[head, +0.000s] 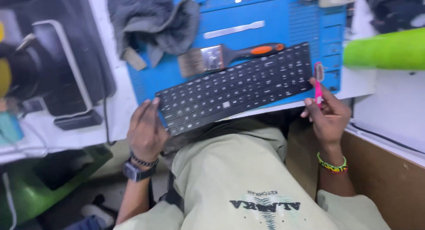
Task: Cleaning a laptop keyboard using a brush and a small tool
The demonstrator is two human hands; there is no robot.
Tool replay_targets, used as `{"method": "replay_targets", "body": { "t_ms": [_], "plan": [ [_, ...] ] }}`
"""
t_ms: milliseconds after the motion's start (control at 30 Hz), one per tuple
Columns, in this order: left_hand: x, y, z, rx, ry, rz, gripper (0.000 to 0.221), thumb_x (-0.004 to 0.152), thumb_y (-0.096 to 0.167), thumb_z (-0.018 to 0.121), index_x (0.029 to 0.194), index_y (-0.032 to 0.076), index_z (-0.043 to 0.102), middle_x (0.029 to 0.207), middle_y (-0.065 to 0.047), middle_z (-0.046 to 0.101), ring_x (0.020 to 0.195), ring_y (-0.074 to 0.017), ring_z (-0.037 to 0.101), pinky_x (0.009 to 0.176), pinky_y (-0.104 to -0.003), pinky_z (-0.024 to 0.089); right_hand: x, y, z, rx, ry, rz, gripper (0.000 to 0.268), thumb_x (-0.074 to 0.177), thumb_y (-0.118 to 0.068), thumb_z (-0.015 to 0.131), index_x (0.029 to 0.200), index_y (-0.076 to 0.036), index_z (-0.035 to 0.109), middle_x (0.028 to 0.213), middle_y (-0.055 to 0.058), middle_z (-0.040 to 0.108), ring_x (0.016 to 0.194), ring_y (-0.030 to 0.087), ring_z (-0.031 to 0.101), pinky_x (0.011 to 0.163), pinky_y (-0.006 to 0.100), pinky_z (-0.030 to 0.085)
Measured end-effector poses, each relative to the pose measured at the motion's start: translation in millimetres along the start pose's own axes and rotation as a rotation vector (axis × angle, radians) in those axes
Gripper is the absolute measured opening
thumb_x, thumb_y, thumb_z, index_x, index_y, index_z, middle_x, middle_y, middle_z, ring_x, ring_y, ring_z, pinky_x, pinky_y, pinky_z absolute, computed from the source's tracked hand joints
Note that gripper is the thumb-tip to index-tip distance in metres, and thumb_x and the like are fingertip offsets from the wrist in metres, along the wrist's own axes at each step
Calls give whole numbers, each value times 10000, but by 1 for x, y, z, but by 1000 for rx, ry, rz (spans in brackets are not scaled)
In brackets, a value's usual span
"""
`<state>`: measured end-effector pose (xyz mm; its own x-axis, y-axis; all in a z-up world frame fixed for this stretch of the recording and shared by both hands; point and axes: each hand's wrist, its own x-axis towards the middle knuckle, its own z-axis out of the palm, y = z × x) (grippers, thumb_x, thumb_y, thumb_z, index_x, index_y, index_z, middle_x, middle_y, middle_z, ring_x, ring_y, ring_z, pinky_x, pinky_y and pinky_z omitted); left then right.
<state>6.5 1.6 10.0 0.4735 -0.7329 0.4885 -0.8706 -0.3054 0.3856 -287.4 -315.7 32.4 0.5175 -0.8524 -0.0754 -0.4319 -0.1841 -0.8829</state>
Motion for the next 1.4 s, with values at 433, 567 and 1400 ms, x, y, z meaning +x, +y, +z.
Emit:
{"method": "replay_targets", "body": {
  "t_ms": [433,567,1400],
  "plan": [
    [57,20,-16,223,-114,71,165,985,94,815,1072,-40,773,1056,-113,782,912,-254,673,872,-353,556,-29,1,-29,-229,-36,-36,369,1174,-233,469,1235,-7,755,780,45,634,665,114,517,695,272,386],
    [56,18,-13,219,-149,-38,199,1022,116,769,1169,-17,778,1053,-121,725,945,-302,609,856,-403,522,-32,2,-28,-250,-77,-165,304,1134,-94,532,1342,71,678,1098,123,725,818,191,576,755,325,449],
    [57,72,70,4,-424,192,873,967,662,623,1573,64,428,1652,-211,353,1537,-417,305,1228,-641,228,-43,45,-10,-811,39,-617,283,1050,-96,686,1311,-34,778,1109,100,746,950,283,746,756,361,625]
  ]
}}
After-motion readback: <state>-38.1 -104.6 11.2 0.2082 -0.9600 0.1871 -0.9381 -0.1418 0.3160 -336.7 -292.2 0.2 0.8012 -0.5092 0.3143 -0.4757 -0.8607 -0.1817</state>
